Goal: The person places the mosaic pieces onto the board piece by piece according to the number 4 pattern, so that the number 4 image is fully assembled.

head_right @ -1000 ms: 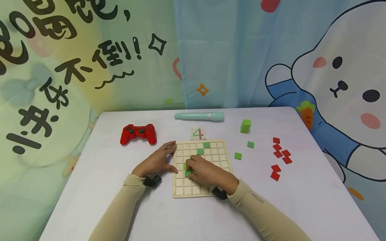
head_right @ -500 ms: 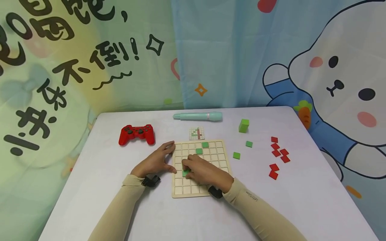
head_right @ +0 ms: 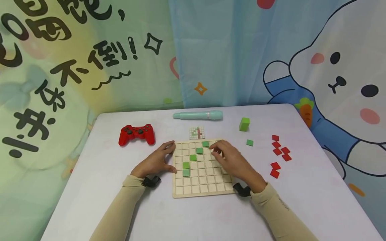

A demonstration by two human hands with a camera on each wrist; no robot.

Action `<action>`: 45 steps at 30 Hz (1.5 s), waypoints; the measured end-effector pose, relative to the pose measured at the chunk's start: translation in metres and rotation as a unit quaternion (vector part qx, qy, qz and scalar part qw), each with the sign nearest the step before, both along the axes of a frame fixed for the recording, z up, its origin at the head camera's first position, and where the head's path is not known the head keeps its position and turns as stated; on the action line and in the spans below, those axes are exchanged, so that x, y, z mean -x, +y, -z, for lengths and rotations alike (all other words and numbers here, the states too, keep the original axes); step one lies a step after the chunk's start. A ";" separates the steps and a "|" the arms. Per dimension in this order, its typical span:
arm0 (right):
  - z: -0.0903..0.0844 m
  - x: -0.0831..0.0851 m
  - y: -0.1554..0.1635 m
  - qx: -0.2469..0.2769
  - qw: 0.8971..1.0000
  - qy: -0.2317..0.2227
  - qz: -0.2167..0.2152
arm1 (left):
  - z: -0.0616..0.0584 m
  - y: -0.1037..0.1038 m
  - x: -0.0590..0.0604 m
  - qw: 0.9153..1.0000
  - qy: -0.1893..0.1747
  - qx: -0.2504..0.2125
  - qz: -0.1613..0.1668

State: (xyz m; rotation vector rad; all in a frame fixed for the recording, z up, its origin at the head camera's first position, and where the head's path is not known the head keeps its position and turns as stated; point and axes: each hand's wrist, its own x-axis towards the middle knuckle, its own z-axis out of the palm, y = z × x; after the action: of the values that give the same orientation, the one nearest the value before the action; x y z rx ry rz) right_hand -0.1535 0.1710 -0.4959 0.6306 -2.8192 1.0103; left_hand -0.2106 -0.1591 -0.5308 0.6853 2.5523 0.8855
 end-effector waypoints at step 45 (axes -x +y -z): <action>0.047 -0.005 0.088 -0.038 0.982 -0.087 0.163 | -0.001 0.002 -0.002 1.000 0.004 0.006 0.006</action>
State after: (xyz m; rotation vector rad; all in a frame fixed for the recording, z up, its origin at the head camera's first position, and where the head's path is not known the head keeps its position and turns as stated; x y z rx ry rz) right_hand -0.1486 0.2593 -0.5424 0.0782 -2.9851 0.9396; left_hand -0.2082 -0.1569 -0.5302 0.7003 2.5555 0.8641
